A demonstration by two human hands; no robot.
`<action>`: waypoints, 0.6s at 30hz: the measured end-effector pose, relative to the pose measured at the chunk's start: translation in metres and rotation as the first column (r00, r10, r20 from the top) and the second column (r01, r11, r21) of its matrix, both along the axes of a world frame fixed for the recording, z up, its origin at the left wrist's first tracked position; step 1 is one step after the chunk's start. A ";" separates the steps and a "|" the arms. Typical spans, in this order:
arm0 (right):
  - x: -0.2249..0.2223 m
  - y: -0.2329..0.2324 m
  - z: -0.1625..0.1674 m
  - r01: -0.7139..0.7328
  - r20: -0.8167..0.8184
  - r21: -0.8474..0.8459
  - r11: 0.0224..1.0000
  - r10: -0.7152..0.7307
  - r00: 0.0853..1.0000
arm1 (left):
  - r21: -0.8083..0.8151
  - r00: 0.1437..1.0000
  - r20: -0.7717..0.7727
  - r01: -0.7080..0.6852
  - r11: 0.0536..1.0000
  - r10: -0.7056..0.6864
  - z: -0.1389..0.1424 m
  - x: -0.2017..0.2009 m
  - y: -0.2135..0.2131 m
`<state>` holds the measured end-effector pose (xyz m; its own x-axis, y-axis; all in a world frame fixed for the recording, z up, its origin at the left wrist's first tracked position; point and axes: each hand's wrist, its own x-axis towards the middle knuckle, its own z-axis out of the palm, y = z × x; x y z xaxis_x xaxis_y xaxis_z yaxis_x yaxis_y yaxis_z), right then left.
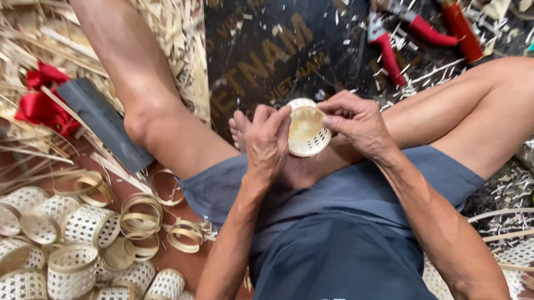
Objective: The person sits on the floor assembling woven bamboo baskets, fitting the woven basket body into bamboo rim rings and pressing the rims into place using a gray plastic pipe as a form. They use pliers to trim bamboo strips and fit the strips around the basket rims by hand.
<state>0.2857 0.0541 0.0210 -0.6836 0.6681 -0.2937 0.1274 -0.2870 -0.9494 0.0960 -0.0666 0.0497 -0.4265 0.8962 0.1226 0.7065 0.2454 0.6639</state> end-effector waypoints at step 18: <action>0.053 0.186 0.052 -0.205 0.360 0.922 0.328 -0.539 0.761 | -0.169 0.845 0.506 -0.098 0.981 0.172 -0.009 -0.004 -0.019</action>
<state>0.3385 0.2399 0.0725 -0.4763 0.8154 0.3291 0.7400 0.5739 -0.3508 0.0924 -0.0857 0.0407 -0.5130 0.8171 -0.2631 0.2245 0.4236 0.8776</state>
